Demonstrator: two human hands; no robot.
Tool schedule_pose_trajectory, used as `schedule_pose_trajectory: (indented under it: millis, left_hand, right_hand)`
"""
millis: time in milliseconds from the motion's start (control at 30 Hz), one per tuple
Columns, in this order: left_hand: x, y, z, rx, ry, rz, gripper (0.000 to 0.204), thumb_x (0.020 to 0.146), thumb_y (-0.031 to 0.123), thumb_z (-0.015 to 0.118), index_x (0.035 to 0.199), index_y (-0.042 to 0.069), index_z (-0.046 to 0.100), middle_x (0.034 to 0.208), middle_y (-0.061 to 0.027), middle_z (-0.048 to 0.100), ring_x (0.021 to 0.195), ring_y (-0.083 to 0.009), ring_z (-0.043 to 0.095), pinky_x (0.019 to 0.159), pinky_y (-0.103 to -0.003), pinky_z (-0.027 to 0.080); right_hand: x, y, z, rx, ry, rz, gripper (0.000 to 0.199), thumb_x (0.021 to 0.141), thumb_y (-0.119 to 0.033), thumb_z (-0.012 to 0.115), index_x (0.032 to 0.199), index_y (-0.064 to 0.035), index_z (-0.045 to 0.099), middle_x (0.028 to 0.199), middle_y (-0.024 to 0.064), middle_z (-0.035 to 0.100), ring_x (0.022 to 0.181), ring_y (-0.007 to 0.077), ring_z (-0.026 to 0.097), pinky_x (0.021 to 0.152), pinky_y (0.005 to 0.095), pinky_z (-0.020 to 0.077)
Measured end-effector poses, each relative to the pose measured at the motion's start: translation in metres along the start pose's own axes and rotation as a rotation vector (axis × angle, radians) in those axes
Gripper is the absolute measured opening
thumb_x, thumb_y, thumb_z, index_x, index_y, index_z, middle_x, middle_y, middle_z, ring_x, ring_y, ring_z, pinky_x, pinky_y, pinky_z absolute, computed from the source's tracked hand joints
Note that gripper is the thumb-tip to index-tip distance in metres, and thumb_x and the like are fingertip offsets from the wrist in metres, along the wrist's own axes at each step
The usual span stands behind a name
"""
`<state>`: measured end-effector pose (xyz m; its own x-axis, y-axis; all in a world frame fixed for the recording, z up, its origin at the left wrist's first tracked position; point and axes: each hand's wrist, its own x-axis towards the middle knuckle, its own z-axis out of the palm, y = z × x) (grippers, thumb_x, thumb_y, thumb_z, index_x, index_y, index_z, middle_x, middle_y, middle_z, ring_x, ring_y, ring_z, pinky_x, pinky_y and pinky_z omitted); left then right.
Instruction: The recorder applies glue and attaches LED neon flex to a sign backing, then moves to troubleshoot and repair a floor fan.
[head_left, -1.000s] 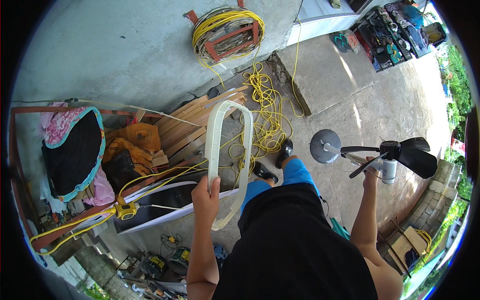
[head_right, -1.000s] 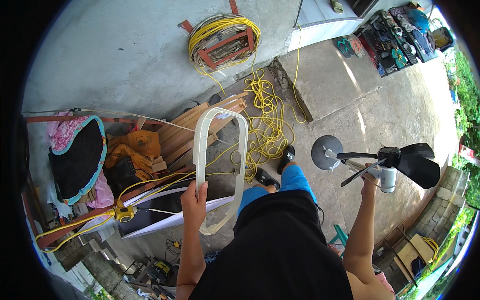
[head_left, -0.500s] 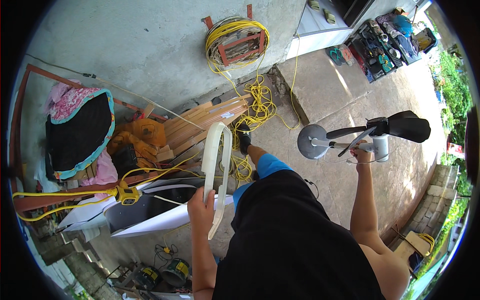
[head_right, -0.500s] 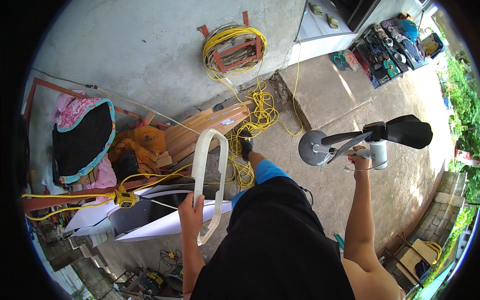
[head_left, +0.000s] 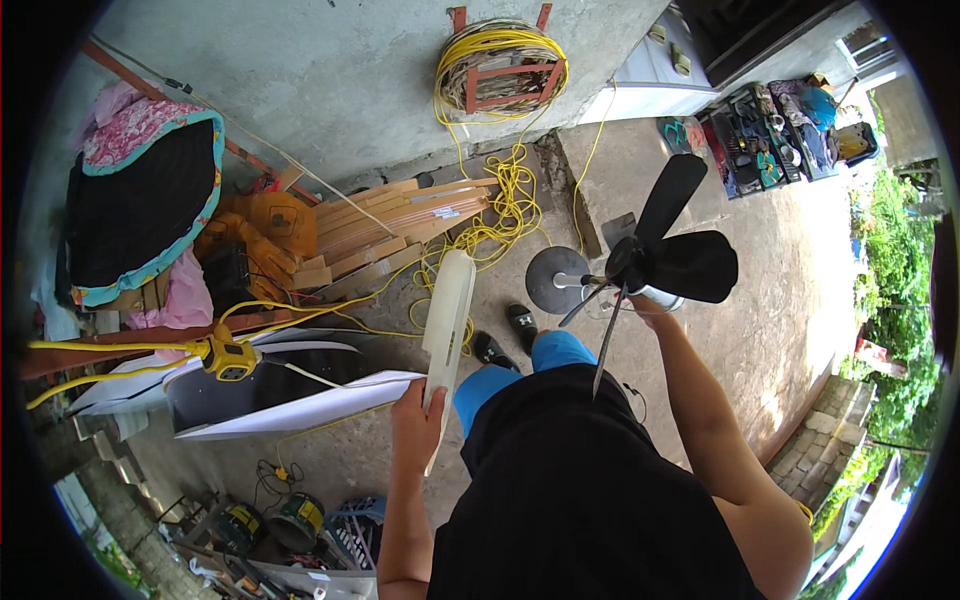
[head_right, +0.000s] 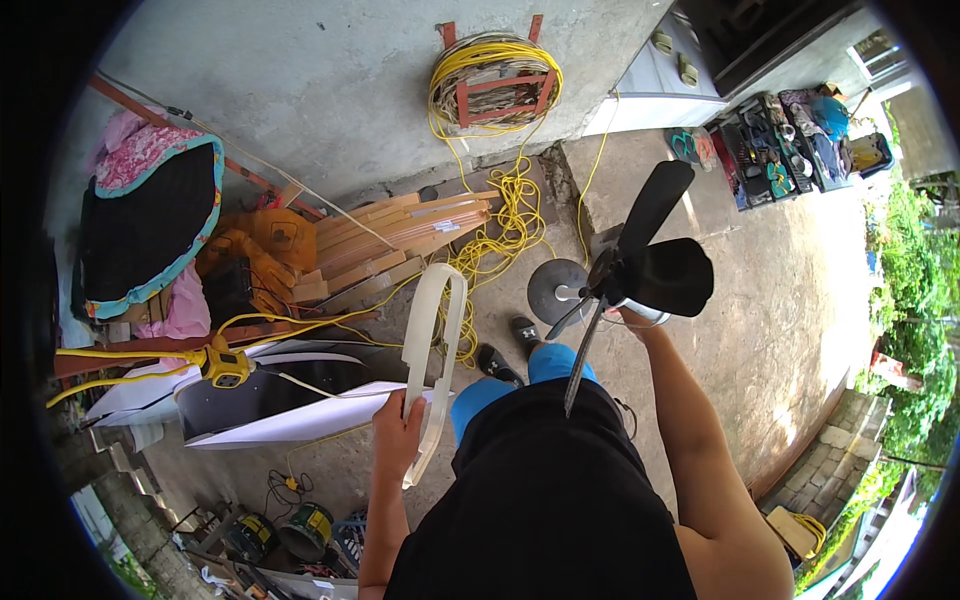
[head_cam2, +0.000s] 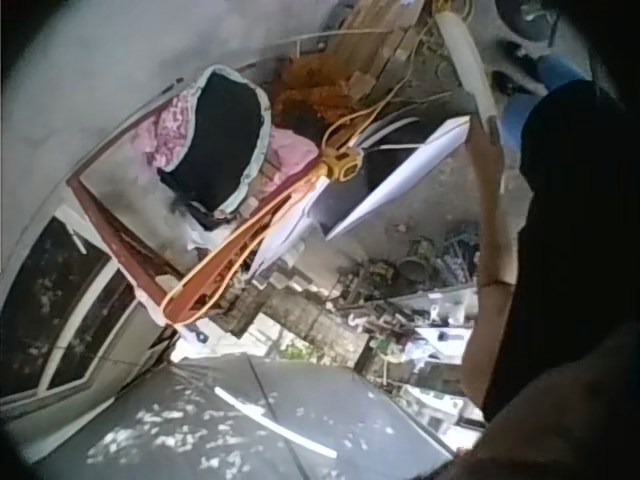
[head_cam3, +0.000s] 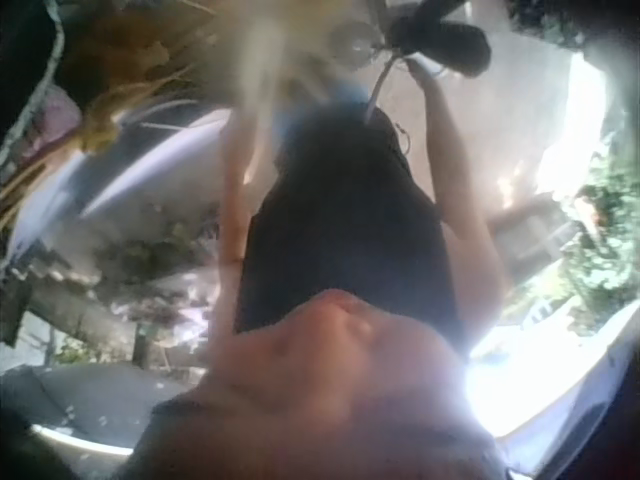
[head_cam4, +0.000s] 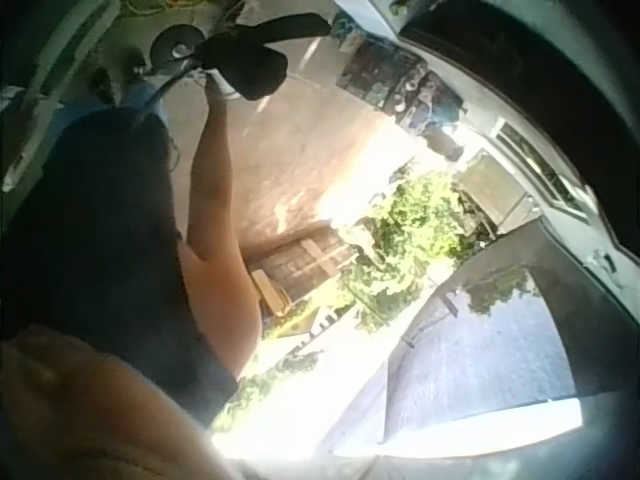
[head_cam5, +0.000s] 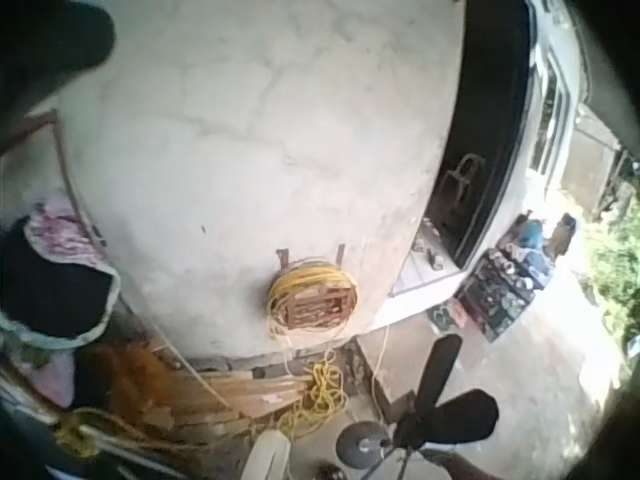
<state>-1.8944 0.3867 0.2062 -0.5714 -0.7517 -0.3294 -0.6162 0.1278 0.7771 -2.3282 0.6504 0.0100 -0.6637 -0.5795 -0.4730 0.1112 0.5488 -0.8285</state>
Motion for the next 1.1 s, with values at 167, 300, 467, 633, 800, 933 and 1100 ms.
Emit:
schedule_pose_trajectory:
  millis: [167,300,467,633,800,933,1100]
  left_hand:
    - [-0.028,-0.011,0.008,0.035,-0.036,-0.146,0.026,0.093,0.025,0.059,0.102,0.000,0.062,0.086,-0.0222,0.067,0.080,-0.0417,0.064,0.069,-0.045,0.050]
    - [-0.051,-0.018,0.026,0.155,0.032,-0.210,0.026,0.092,0.026,0.060,0.098,0.000,0.062,0.083,-0.0224,0.065,0.078,-0.0428,0.063,0.068,-0.047,0.049]
    - [-0.073,-0.010,0.059,0.224,0.072,-0.349,0.027,0.091,0.026,0.062,0.094,-0.001,0.061,0.079,-0.0226,0.064,0.075,-0.0433,0.062,0.066,-0.047,0.048]
    - [-0.100,0.014,0.092,0.251,0.063,-0.539,0.029,0.089,0.026,0.063,0.093,-0.002,0.061,0.076,-0.0228,0.063,0.072,-0.0436,0.062,0.064,-0.047,0.047]
    - [-0.121,0.033,0.127,0.273,0.154,-0.518,0.027,0.089,0.025,0.064,0.090,-0.001,0.059,0.068,-0.0191,0.059,0.063,-0.0377,0.060,0.058,-0.042,0.046]
    - [-0.133,0.046,0.147,0.305,0.173,-0.501,0.027,0.090,0.026,0.063,0.090,-0.001,0.059,0.068,-0.0187,0.059,0.061,-0.0367,0.060,0.058,-0.041,0.045]
    - [-0.141,0.064,0.159,0.235,0.164,-0.620,0.028,0.091,0.027,0.062,0.088,0.000,0.057,0.065,-0.0166,0.057,0.059,-0.0334,0.057,0.057,-0.040,0.044]
  right_hand:
    - [0.045,0.009,0.037,-0.322,0.010,-0.589,0.016,0.088,-0.022,0.068,0.095,-0.0080,0.067,0.091,0.0039,0.063,0.085,0.0168,0.059,0.076,0.0335,0.0498]
    - [0.056,-0.004,0.058,-0.086,-0.280,-0.431,0.015,0.088,-0.017,0.067,0.096,-0.0049,0.069,0.085,0.0095,0.068,0.074,0.0196,0.066,0.067,0.0329,0.0528]
    - [0.099,0.020,0.088,-0.213,-0.479,-0.173,0.023,0.076,-0.017,0.072,0.095,-0.0059,0.070,0.090,0.0097,0.071,0.082,0.0221,0.070,0.073,0.0330,0.0543]
    - [0.116,0.037,0.083,-0.306,-0.532,-0.195,0.028,0.075,-0.024,0.070,0.098,-0.0086,0.071,0.096,0.0119,0.071,0.093,0.0262,0.069,0.083,0.0357,0.0513]
    - [0.128,0.042,0.078,-0.447,-0.610,-0.275,0.026,0.074,-0.024,0.069,0.095,-0.0097,0.070,0.093,0.0123,0.070,0.091,0.0279,0.067,0.081,0.0359,0.0504]
    - [0.127,0.045,0.071,-0.443,-0.705,-0.244,0.029,0.073,-0.022,0.070,0.101,-0.0129,0.070,0.097,0.0105,0.070,0.094,0.0256,0.067,0.082,0.0351,0.0501]
    - [0.120,0.036,0.061,-0.461,-0.731,-0.439,0.026,0.071,-0.014,0.072,0.097,-0.0119,0.069,0.095,0.0120,0.070,0.094,0.0328,0.066,0.081,0.0390,0.0507]
